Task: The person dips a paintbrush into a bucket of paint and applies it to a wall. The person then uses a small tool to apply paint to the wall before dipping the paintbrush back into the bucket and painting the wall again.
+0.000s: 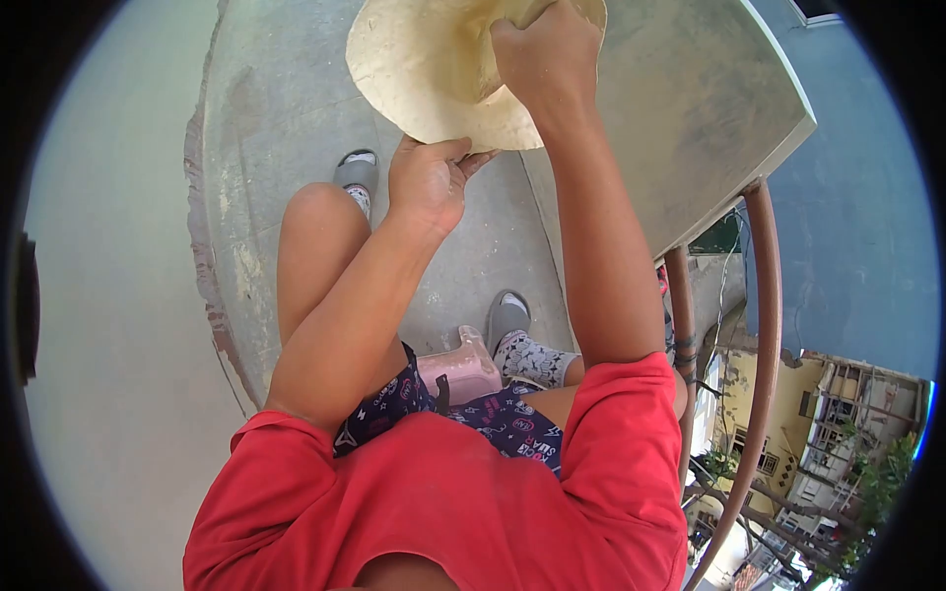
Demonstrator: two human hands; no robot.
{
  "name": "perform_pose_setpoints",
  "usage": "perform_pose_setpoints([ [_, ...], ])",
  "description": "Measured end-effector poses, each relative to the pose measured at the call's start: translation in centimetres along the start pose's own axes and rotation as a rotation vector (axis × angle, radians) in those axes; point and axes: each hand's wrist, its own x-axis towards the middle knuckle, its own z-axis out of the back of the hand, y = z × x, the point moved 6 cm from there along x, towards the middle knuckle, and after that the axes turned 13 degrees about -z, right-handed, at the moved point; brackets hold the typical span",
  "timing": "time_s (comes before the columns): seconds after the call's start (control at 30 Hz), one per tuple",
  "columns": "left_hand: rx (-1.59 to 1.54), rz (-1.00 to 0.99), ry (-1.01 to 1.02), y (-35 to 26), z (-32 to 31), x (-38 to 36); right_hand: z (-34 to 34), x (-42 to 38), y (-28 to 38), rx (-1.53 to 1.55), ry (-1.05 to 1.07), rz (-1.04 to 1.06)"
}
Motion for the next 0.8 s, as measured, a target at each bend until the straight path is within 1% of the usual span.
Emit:
perform_pose_setpoints([
  [0.07, -0.003, -0.002, 0.006, 0.0, -0.1, -0.1, 0.0, -0.2, 0.3, -0.031, 0.007, 0.006],
  [0.17, -0.004, 0.002, -0.008, -0.2, -0.2, -0.2, 0.0, -0.3, 0.2, -0.066, 0.04, -0.053],
  [0.23, 0.001, 0.007, -0.025, -0.5, -0.4, -0.5, -0.4, 0.1, -0.1, 0.031, 0.084, -0.038],
  [0.37, 0.018, 0.001, -0.018, -0.2, -0.1, -0.3, -0.2, 0.3, -0.5, 0.005, 0.079, -0.058],
  [0.43, 0.045, 0.007, -0.031, -0.4, -0.1, -0.5, 1.1, 0.0, 0.0, 0.075, -0.016, 0.014],
  [0.57, 0.097, 0.056, -0.079, -0.5, 0.4, -0.8, 2.5, -0.7, -2.5, 0.073, -0.059, 0.038],
  [0.63, 0.151, 0.06, -0.058, -0.4, 0.9, -0.8, 1.2, -2.7, -4.4, -0.107, -0.047, 0.204],
  [0.67, 0.157, 0.072, -0.059, -0.2, 1.3, -1.0, 1.2, -3.2, -5.7, -0.111, -0.045, 0.19],
  [0.73, 0.218, 0.119, -0.108, 0.2, 2.1, -1.0, 1.7, -3.7, -8.0, 0.224, -0.017, 0.03],
  [0.77, 0.218, 0.132, -0.119, 0.5, 2.5, -1.1, 2.0, -4.1, -8.8, 0.46, -0.037, 0.002],
  [0.8, 0.229, 0.142, -0.128, 0.7, 2.8, -1.2, 1.8, -4.2, -9.5, 0.454, -0.034, -0.011],
])
